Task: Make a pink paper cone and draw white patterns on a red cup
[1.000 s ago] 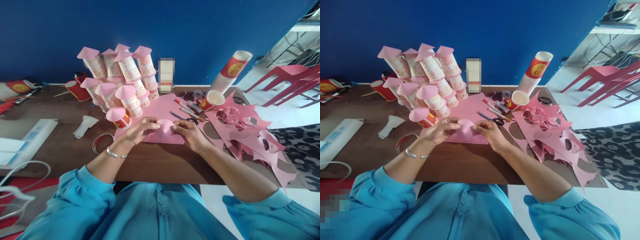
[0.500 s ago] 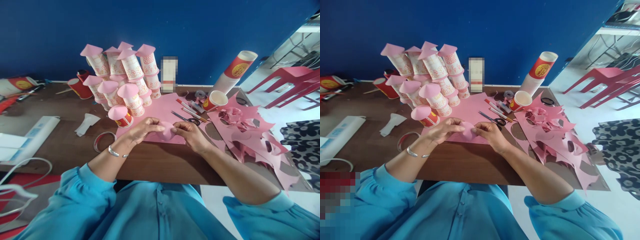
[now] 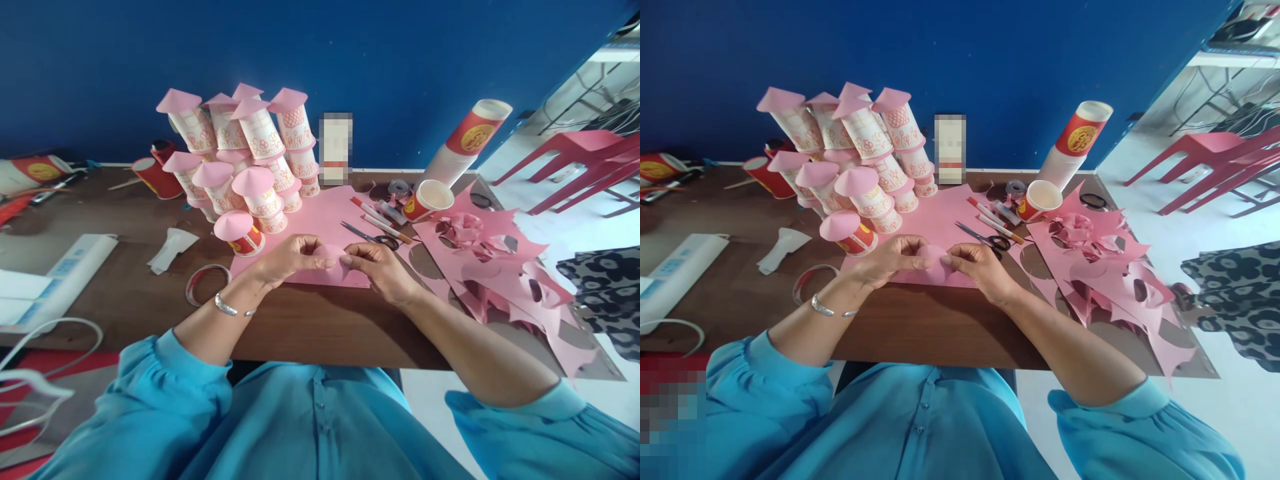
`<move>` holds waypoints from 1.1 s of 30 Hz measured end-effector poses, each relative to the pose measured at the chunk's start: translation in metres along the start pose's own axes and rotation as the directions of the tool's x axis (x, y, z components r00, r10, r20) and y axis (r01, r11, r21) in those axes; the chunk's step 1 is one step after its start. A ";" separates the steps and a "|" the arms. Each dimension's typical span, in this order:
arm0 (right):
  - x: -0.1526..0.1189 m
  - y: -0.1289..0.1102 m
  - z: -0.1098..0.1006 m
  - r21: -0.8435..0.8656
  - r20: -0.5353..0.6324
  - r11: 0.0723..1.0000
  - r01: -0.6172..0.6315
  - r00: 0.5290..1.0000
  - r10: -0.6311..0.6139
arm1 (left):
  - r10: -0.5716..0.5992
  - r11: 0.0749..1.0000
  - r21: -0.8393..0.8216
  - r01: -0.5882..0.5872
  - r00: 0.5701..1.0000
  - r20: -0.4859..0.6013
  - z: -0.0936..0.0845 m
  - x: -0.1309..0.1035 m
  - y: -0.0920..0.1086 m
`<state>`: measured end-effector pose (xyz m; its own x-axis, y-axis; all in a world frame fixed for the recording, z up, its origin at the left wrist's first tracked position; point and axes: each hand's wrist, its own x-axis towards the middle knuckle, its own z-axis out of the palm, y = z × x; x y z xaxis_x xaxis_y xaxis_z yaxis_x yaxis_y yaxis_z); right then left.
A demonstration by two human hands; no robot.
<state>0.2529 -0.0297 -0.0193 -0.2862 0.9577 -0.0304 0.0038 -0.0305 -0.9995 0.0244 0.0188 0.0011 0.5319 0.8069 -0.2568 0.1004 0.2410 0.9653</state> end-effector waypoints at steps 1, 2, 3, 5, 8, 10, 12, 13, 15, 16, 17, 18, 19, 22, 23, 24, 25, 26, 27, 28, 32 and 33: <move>0.000 0.000 0.000 0.000 -0.001 1.000 -0.001 1.000 0.001 | 0.005 1.000 0.016 -0.005 1.000 0.001 0.000 0.000 -0.001; 0.000 0.000 0.000 0.003 -0.004 1.000 -0.003 1.000 0.003 | 0.012 1.000 0.025 -0.012 1.000 0.007 0.000 0.001 -0.001; 0.000 0.001 0.000 0.006 -0.010 1.000 -0.004 1.000 0.004 | 0.019 0.999 0.025 -0.020 1.000 0.016 0.000 0.001 -0.002; 0.000 0.002 0.000 0.008 -0.014 1.000 -0.005 1.000 0.006 | 0.025 1.000 0.001 -0.025 0.999 0.039 0.000 0.000 -0.003; 0.000 0.002 0.001 0.041 -0.008 0.999 -0.012 1.000 0.012 | 0.001 0.998 -0.067 0.002 0.999 0.048 0.000 0.000 -0.005; -0.001 0.002 0.001 0.075 -0.003 0.997 -0.018 1.000 0.019 | 0.006 0.994 -0.110 -0.003 1.000 0.027 -0.001 0.000 -0.006; -0.002 0.002 0.002 0.096 0.003 0.995 -0.021 1.000 0.021 | 0.017 0.990 -0.141 -0.016 1.000 0.006 -0.001 0.001 -0.007; -0.002 0.002 0.003 0.106 0.002 0.994 -0.021 1.000 0.021 | 0.017 0.988 -0.152 -0.017 1.000 -0.002 -0.001 0.002 -0.008; -0.002 0.004 0.004 0.143 -0.011 0.990 -0.016 1.000 0.017 | 0.009 0.986 -0.167 -0.010 1.000 -0.010 -0.002 0.003 -0.010; -0.002 0.005 0.004 0.165 -0.021 0.986 -0.010 1.000 0.014 | 0.010 0.985 -0.171 -0.012 1.000 -0.011 -0.002 0.003 -0.010; -0.002 0.006 0.004 0.183 -0.027 0.983 -0.007 1.000 0.012 | 0.014 0.985 -0.171 -0.015 1.000 -0.008 -0.002 0.004 -0.011; -0.002 0.007 0.004 0.196 -0.028 0.981 -0.007 1.000 0.013 | 0.019 0.986 -0.168 -0.018 1.000 -0.001 -0.001 0.004 -0.010; -0.002 0.007 0.004 0.202 -0.022 0.979 -0.014 1.000 0.018 | 0.022 0.986 -0.162 -0.021 1.000 0.007 -0.001 0.004 -0.010; -0.001 0.008 0.005 0.185 0.016 0.981 -0.056 0.998 0.054 | 0.023 0.989 -0.147 -0.022 1.000 0.004 0.002 0.003 -0.008; -0.001 0.008 0.005 0.174 0.027 0.982 -0.067 0.998 0.063 | 0.020 0.989 -0.147 -0.020 1.000 -0.003 0.003 0.002 -0.007; -0.001 0.008 0.006 0.164 0.037 0.984 -0.074 0.997 0.069 | 0.015 0.989 -0.147 -0.016 1.000 -0.008 0.003 0.001 -0.007; -0.001 0.008 0.006 0.155 0.046 0.985 -0.079 0.996 0.073 | 0.009 0.989 -0.146 -0.010 1.000 -0.010 0.004 0.001 -0.006; 0.000 0.008 0.007 0.149 0.055 0.985 -0.082 0.996 0.075 | 0.003 0.990 -0.141 -0.004 1.000 -0.009 0.004 0.000 -0.006; 0.000 0.008 0.007 0.144 0.062 0.986 -0.085 0.995 0.077 | -0.003 0.991 -0.133 0.002 1.000 -0.008 0.004 0.000 -0.006; 0.000 0.008 0.007 0.140 0.067 0.986 -0.087 0.995 0.078 | -0.006 0.992 -0.125 0.005 1.000 -0.008 0.004 0.000 -0.006; -0.001 0.006 0.005 0.165 0.073 0.982 -0.092 0.994 0.081 | -0.004 0.992 -0.124 0.001 1.000 -0.019 0.001 0.001 -0.008; -0.002 0.006 0.005 0.184 0.073 0.978 -0.096 0.994 0.084 | -0.004 0.991 -0.133 0.001 1.000 -0.023 0.000 0.001 -0.008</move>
<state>0.2488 -0.0328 -0.0252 -0.3539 0.9284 -0.1135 -0.1454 -0.1745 -0.9739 0.0245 0.0173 -0.0070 0.5119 0.8183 -0.2614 -0.0120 0.3110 0.9503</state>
